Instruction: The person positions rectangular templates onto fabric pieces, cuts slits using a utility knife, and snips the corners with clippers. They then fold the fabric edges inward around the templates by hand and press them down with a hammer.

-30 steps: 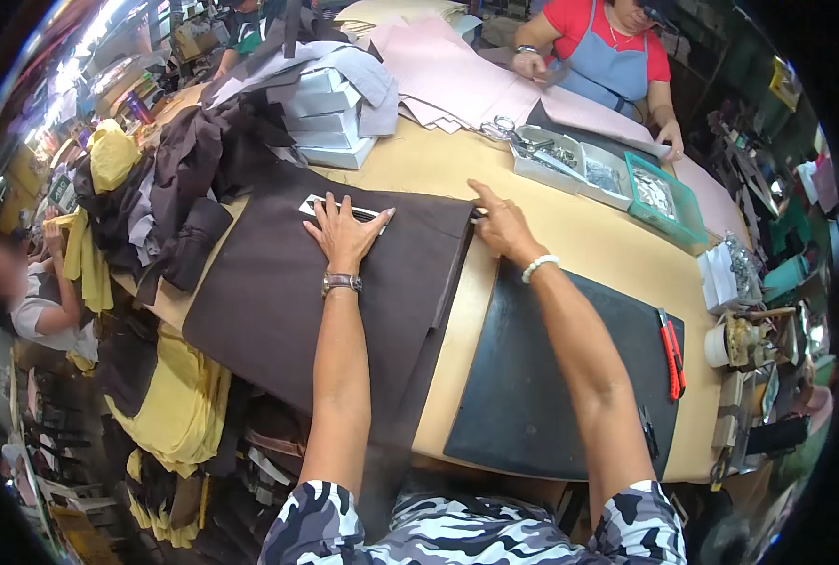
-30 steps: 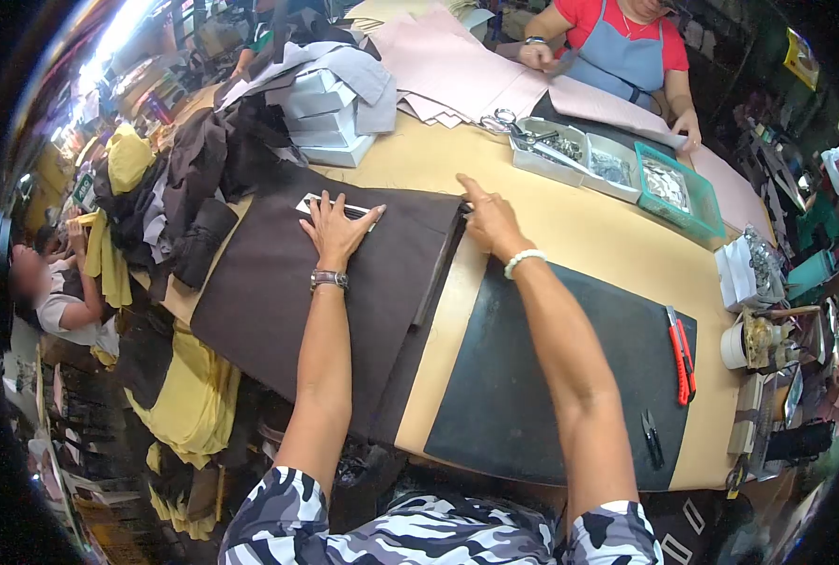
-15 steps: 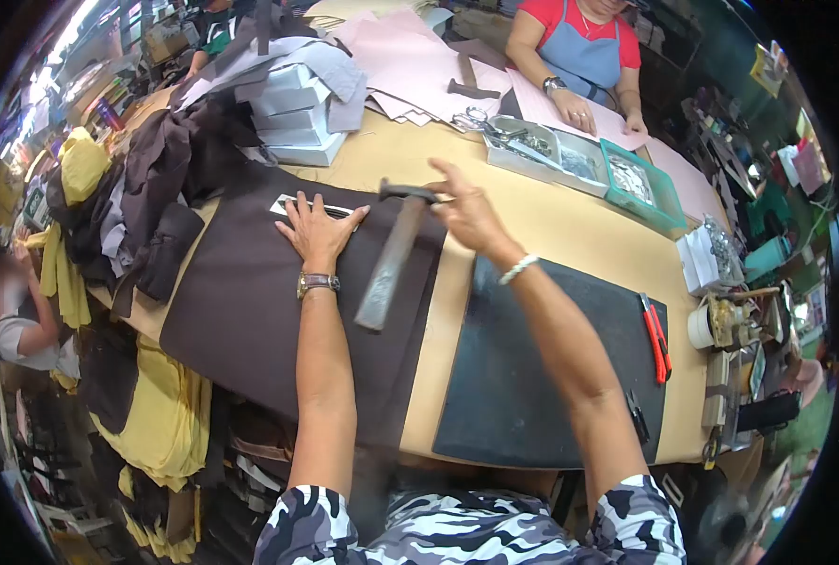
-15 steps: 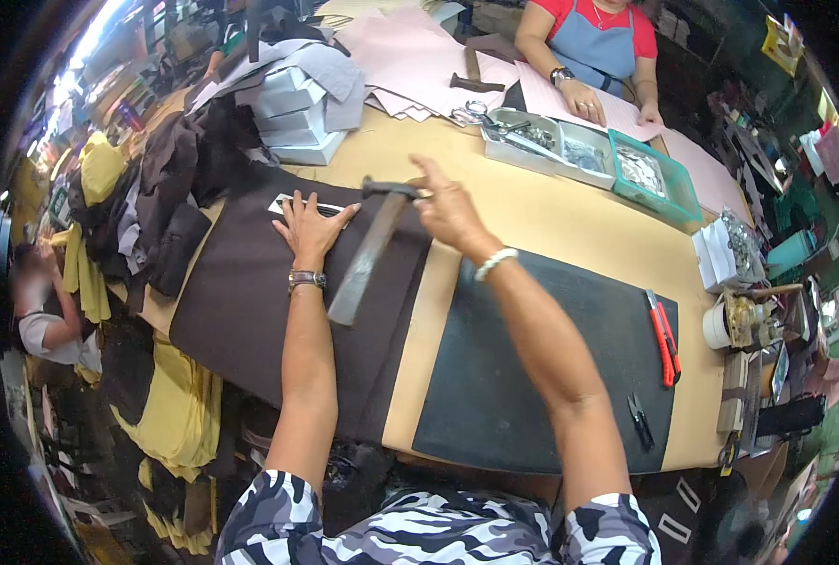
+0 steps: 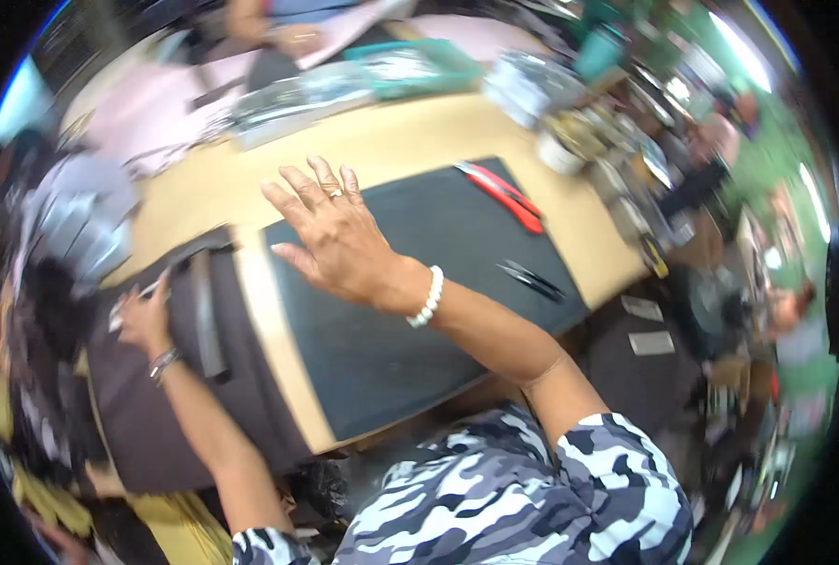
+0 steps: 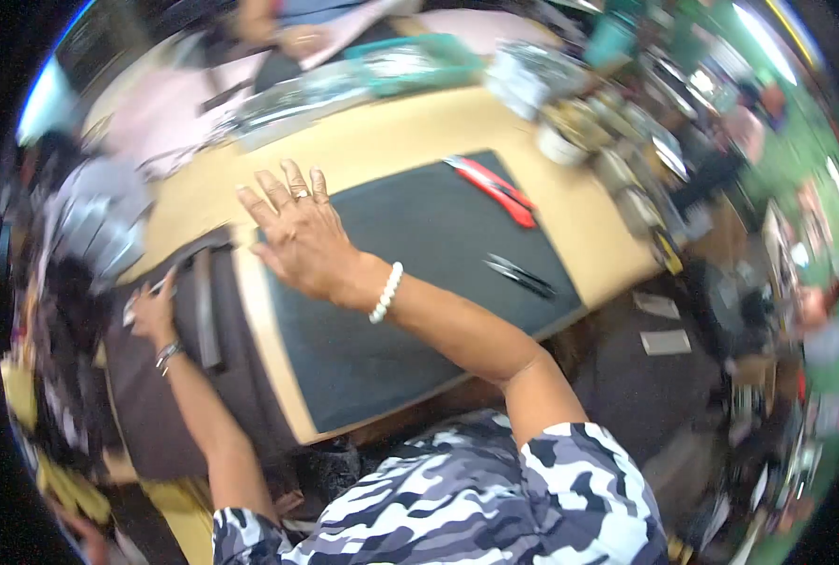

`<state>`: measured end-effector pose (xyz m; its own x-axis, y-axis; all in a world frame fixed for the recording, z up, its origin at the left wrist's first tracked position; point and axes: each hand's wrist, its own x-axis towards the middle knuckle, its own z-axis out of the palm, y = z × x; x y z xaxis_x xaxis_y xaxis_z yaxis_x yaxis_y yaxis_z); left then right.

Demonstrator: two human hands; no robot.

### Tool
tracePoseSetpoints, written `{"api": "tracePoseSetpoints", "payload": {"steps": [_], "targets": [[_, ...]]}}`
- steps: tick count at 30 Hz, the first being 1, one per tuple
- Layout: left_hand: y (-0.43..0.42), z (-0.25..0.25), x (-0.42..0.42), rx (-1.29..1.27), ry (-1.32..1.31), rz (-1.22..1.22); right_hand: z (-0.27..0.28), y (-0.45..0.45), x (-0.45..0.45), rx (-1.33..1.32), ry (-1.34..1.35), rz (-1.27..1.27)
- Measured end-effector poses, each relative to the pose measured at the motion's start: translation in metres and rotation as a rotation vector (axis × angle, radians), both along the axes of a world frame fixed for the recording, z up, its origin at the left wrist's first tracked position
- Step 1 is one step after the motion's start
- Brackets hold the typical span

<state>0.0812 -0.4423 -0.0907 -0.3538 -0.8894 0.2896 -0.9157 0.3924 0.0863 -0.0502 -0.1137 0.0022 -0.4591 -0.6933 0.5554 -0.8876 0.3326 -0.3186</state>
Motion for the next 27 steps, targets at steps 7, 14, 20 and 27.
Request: {"api": "tracePoseSetpoints", "payload": {"steps": [7, 14, 20, 27], "targets": [[-0.097, -0.051, 0.002, -0.099, -0.318, -0.189, -0.028, 0.27, 0.037, -0.446, 0.127, -0.744], [-0.055, -0.016, -0.047, -0.586, -0.144, -0.358, -0.161, 0.473, 0.121, 0.245, -0.12, -1.755], [0.204, 0.072, -0.105, -0.12, 0.402, -1.102, -0.178, 0.498, 0.131, 0.529, -0.475, -1.758], [0.373, 0.086, -0.103, 0.184, 0.436, -1.395, -0.206, 0.508, 0.134, 0.416, -0.296, -1.795]]}}
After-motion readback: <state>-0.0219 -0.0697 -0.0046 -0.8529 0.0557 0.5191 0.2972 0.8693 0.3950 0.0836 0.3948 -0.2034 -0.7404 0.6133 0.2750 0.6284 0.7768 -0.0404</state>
